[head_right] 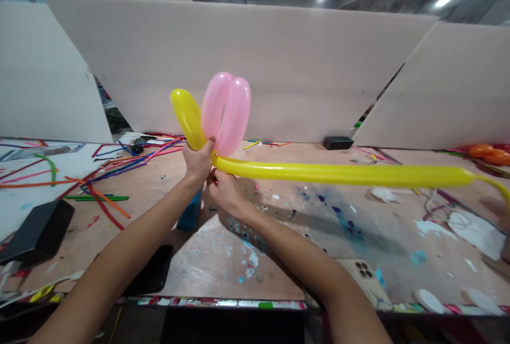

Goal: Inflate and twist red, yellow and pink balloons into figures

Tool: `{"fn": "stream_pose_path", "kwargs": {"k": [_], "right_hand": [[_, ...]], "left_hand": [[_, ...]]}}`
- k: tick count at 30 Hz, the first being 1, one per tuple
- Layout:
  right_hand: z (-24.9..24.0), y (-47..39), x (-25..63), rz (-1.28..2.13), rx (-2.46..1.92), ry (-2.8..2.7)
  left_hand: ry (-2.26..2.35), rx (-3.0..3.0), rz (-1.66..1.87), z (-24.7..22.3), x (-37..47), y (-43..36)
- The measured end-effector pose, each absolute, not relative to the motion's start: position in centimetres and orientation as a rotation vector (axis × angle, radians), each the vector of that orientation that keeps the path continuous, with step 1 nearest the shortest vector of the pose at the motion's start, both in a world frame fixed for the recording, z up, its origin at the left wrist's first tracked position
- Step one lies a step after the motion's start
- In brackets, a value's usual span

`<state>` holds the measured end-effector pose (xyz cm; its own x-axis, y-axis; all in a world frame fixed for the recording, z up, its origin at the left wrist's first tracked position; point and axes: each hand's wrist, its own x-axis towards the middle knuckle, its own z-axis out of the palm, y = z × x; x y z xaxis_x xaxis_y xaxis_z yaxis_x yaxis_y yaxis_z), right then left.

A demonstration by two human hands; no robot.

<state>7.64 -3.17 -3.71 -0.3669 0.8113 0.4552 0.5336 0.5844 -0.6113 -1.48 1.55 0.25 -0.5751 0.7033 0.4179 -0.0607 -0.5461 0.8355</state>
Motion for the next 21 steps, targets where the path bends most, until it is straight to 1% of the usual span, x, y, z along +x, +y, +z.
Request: {"fn": "stream_pose_path", "kwargs": {"k": [2, 4, 6, 8, 9, 13, 16, 18, 21], "right_hand": [[-2.7, -3.4, 8.1, 0.284, -1.159, -2.204], [-1.8, -3.6, 8.7, 0.011, -1.223, -2.312], [-1.2, -3.4, 9.3, -0.272, -1.190, -2.349], [-1.0, -2.7, 9.9, -0.416, -1.085, -2.321], [-1.0, -2.3, 10.2, -0.413, -1.029, -2.295], [-1.6, -0.7, 11.2, -0.108, -0.902, -2.140], [-1.9, 0.5, 11.7, 0.146, -0.963, -1.994], [-1.6, 1.2, 12.3, 0.340, -1.007, -1.900], [-0.6, 1.9, 13.5, 0.719, -0.956, -1.847]], "left_hand": [[1.249, 1.239, 2.171, -0.1, -1.8, 1.7], [1.315, 1.360, 2.195, -0.7, -2.0, 2.1], [1.328, 1.402, 2.202, -1.1, -2.1, 2.5], [1.303, 1.363, 2.195, -1.2, -2.1, 2.8], [1.286, 1.315, 2.189, -1.2, -2.1, 2.9], [1.153, 1.045, 2.166, -0.5, -1.7, 3.0], [0.905, 0.853, 2.147, 0.2, -1.0, 2.7], [0.728, 0.807, 2.089, 0.8, -0.4, 2.1], [0.527, 0.859, 1.938, 1.9, 0.1, 1.0]]}}
